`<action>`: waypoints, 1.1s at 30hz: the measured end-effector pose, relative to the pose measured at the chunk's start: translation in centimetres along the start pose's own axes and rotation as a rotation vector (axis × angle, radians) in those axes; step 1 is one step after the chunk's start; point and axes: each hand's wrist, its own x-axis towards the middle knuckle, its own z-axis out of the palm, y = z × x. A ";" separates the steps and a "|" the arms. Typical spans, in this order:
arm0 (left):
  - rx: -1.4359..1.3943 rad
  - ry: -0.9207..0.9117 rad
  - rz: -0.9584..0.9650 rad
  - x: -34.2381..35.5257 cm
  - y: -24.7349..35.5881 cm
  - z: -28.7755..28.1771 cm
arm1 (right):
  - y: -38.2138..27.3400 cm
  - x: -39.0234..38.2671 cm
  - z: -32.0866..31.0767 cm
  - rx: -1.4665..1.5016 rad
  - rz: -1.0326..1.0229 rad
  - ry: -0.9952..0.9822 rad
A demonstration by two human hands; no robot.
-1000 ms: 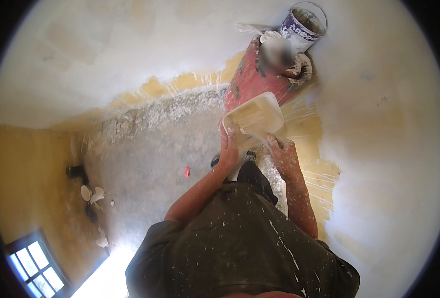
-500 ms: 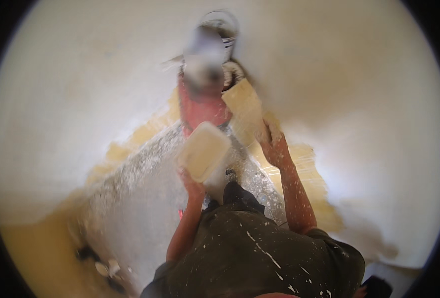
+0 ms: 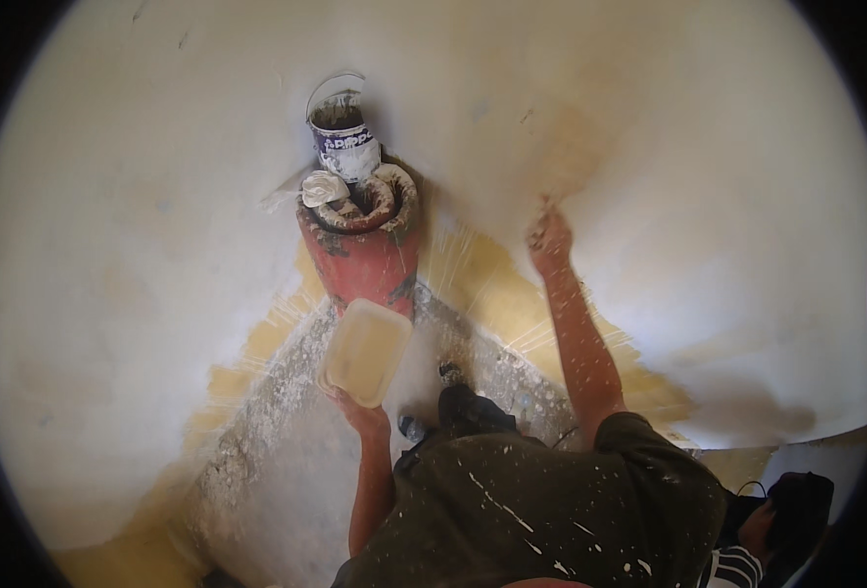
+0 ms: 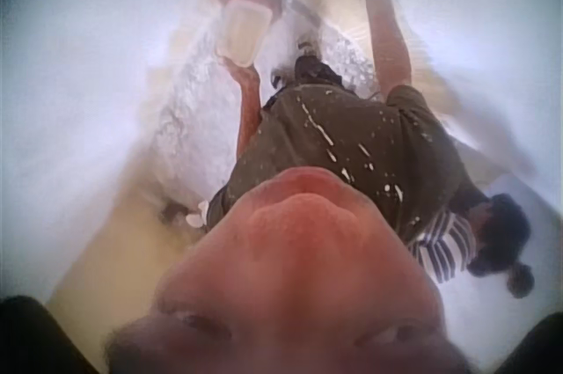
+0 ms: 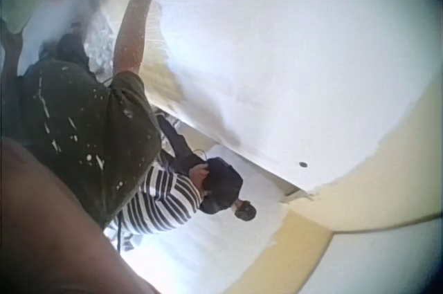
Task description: The person applies plaster to a wall using a broad brush, repeatedly dipping the brush into a small container of white compound and smoothing it onto the surface.
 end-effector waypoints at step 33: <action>-0.098 0.089 -0.020 -0.5 -1.0 -4.2 | 10.1 4.1 2.1 -0.689 -0.314 0.093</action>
